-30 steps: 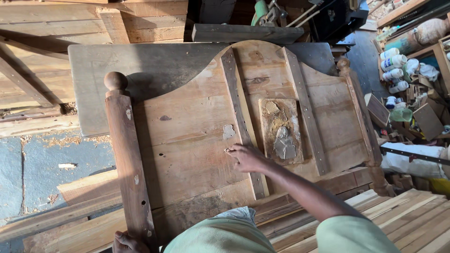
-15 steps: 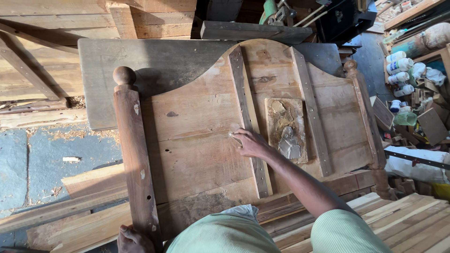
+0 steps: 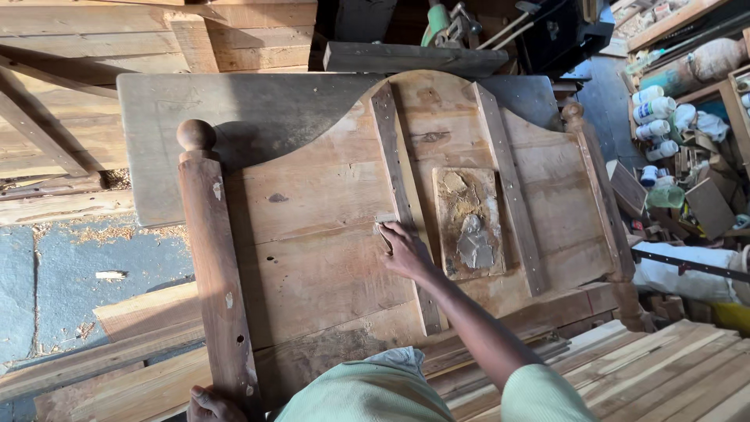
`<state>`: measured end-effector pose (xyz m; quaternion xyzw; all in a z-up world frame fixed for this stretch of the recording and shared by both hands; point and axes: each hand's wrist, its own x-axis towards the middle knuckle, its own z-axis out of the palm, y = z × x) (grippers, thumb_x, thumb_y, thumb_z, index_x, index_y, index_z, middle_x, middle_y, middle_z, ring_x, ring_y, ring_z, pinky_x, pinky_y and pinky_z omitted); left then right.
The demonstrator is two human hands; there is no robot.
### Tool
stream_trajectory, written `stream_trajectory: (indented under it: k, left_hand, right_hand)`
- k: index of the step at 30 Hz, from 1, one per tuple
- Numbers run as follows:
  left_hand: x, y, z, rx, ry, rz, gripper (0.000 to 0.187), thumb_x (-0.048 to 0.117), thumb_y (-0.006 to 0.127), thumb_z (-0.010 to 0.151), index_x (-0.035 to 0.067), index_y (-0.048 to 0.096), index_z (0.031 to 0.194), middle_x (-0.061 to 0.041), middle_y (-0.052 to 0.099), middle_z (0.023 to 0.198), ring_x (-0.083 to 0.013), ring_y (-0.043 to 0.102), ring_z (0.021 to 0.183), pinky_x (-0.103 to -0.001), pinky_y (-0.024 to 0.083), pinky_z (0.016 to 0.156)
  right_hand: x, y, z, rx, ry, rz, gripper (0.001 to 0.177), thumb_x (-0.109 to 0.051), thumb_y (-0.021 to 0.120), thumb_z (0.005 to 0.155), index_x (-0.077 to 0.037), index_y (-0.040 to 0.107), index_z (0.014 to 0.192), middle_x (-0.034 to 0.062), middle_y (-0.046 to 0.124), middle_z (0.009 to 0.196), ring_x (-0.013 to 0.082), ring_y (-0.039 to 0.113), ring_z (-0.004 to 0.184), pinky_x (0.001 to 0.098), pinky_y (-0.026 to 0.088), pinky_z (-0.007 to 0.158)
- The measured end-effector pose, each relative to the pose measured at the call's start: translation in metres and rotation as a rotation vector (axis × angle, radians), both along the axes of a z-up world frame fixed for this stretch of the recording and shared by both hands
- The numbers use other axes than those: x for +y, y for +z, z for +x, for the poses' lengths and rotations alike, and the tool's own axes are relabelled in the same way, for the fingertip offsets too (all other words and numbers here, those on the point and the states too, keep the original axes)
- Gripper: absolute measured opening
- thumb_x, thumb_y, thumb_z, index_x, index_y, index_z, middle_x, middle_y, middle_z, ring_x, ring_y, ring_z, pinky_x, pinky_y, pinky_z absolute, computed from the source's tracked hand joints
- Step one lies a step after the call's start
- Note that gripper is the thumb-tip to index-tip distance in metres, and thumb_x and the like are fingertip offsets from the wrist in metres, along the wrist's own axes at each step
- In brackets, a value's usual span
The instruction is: The person sands the surface of a wooden headboard using a sanding block. They hold the headboard steady with one hand while moving the sanding block back and forth across the wood with the other hand.
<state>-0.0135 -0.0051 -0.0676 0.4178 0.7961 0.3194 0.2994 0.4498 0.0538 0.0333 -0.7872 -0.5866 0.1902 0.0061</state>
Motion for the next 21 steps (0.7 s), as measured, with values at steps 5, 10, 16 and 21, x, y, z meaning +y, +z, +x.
stream_trajectory:
  k: [5,10,16,21]
  left_hand:
    - [0.002,0.03,0.011,0.096,-0.037,0.055,0.079,0.053,0.028,0.123,-0.004,0.073,0.093,-0.022,0.071,0.08,-0.0358,0.069,0.076,-0.043,0.056,0.072]
    - [0.004,0.08,0.016,0.151,-0.015,-0.176,0.073,0.053,0.027,0.119,0.002,0.076,0.102,-0.021,0.072,0.095,-0.0401,0.069,0.086,-0.051,0.054,0.078]
    - [0.012,0.099,0.017,0.109,-0.013,-0.233,0.072,0.054,0.025,0.119,0.001,0.073,0.107,-0.021,0.071,0.101,-0.042,0.068,0.095,-0.053,0.052,0.087]
    - [0.011,0.097,0.017,0.125,-0.032,-0.298,0.068,0.051,0.025,0.116,0.003,0.072,0.109,-0.022,0.07,0.105,-0.0435,0.066,0.097,-0.055,0.049,0.087]
  right_hand:
    - [0.027,0.036,0.031,0.202,-0.004,-0.248,0.059,-0.017,0.067,0.087,-0.016,0.061,0.145,0.0111,0.048,0.155,0.0244,0.052,0.136,0.0446,0.05,0.107]
    - [0.085,0.034,0.031,0.105,-0.009,-0.345,0.067,-0.023,0.069,0.085,-0.017,0.052,0.149,0.0073,0.048,0.155,0.0235,0.048,0.14,0.0459,0.041,0.117]
    - [0.079,0.009,0.055,0.046,0.214,-0.323,0.053,-0.024,0.07,0.089,-0.014,0.063,0.14,0.0102,0.058,0.147,0.0267,0.055,0.137,0.0431,0.044,0.12]
    - [0.035,0.001,0.046,0.126,0.071,-0.52,0.046,-0.017,0.062,0.095,-0.016,0.063,0.141,0.0147,0.061,0.144,0.0285,0.065,0.125,0.0421,0.055,0.107]
